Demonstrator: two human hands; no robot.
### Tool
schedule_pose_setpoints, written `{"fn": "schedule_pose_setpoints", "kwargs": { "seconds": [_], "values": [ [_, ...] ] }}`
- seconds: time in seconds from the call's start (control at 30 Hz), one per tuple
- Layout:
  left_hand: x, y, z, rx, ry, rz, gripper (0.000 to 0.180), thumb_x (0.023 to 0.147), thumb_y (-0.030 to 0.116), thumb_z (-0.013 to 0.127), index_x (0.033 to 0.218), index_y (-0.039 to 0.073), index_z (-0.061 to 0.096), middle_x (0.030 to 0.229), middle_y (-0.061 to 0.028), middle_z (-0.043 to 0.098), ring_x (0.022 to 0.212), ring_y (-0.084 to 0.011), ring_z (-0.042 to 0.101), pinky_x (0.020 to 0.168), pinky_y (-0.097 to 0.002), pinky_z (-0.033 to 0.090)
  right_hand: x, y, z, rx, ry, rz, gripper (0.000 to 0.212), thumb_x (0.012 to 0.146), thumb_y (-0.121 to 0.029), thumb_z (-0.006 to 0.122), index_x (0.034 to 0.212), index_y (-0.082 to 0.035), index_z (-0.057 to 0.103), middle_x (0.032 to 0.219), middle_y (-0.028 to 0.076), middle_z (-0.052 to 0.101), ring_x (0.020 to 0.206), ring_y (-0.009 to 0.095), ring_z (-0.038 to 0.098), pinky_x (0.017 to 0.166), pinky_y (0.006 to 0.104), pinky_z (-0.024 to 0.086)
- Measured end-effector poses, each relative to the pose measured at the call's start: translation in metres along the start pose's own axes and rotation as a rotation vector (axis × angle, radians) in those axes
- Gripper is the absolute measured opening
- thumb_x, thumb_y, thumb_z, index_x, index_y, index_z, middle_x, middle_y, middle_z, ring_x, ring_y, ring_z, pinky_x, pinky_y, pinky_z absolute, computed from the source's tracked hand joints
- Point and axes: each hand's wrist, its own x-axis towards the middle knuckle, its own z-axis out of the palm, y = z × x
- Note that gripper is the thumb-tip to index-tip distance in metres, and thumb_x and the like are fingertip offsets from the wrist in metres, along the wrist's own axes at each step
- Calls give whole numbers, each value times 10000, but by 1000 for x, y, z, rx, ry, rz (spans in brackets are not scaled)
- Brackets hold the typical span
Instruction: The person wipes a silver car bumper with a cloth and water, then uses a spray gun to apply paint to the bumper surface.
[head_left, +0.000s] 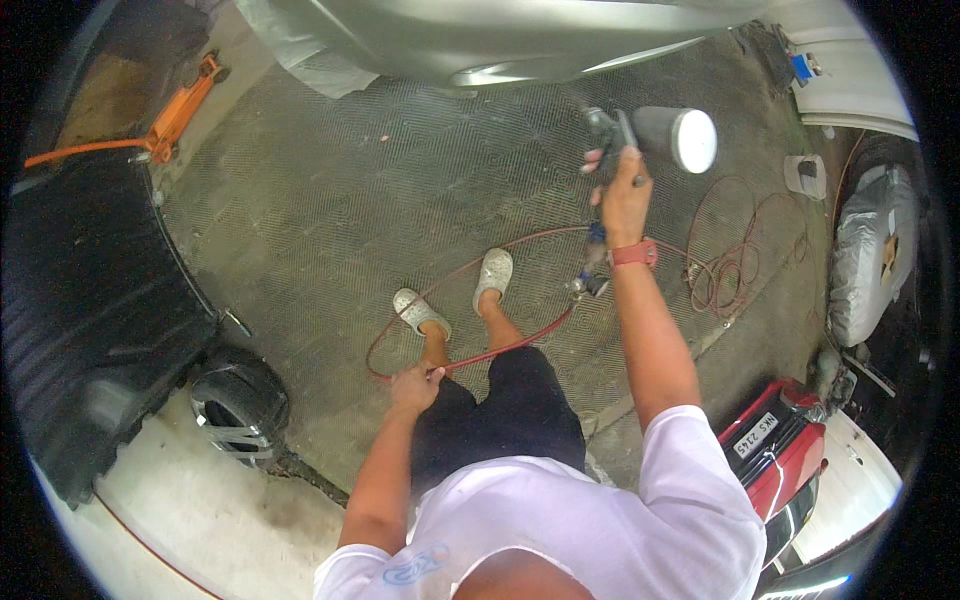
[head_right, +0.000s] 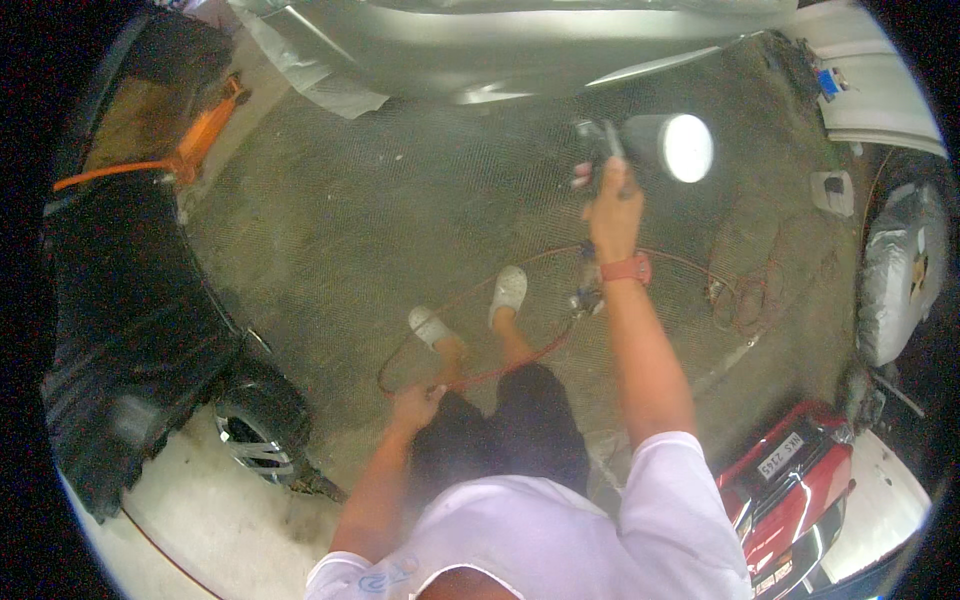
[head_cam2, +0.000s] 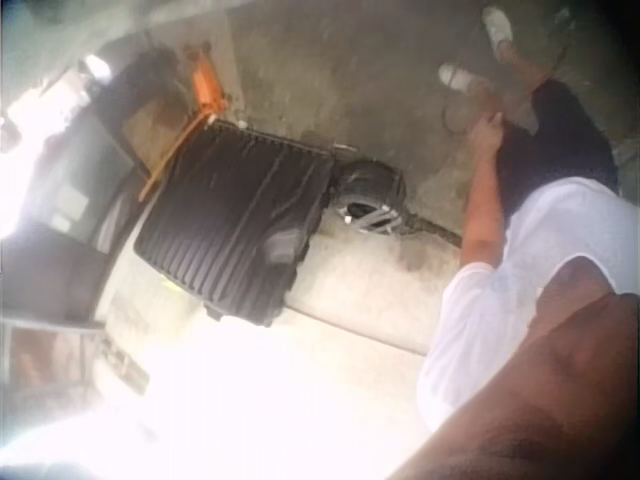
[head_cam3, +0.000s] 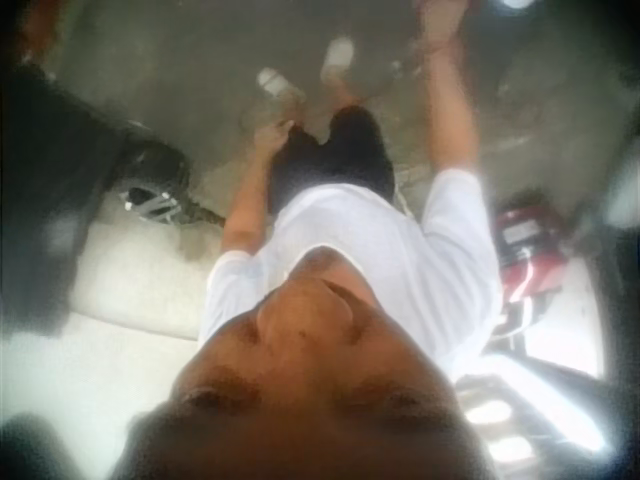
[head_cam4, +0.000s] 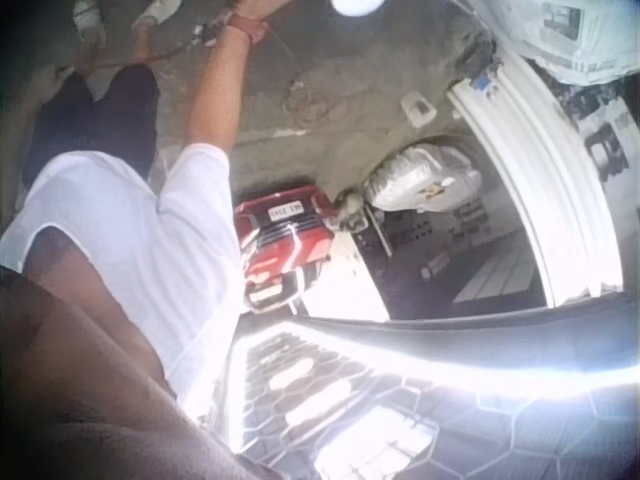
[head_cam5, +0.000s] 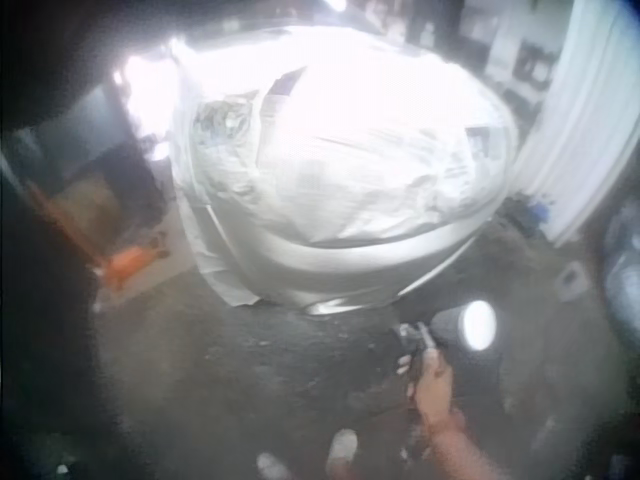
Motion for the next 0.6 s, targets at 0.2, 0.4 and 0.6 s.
{"fn": "schedule_pose_setpoints", "kwargs": {
  "seconds": [0.2, 0.4, 0.6],
  "values": [
    [30, 15, 9, -101, 112, 61, 412, 1023, 438, 746, 1174, 57, 795, 1095, -201, 807, 1050, -414, 772, 942, -530, 577, 52, 7, -42, 4, 326, -22, 558, 1198, -487, 440, 1239, 3, 702, 1008, 101, 790, 752, 144, 711, 498, 289, 526],
    [22, -19, 26, -136, 189, -93, 409, 1006, 451, 768, 1119, 58, 787, 1080, -209, 793, 1052, -422, 764, 961, -530, 572, 26, 46, -6, 31, 161, 49, 546, 1213, -468, 416, 1310, -8, 695, 1044, 103, 776, 842, 144, 721, 493, 267, 515],
    [0, -55, 53, -6, 85, -237, 432, 1009, 485, 758, 1164, 81, 780, 1225, -227, 759, 1180, -435, 724, 1028, -536, 543, -31, 49, 71, 60, -144, -7, 522, 1200, -435, 471, 1417, -14, 689, 1038, 75, 791, 856, 131, 711, 623, 302, 527]
  ]
}}
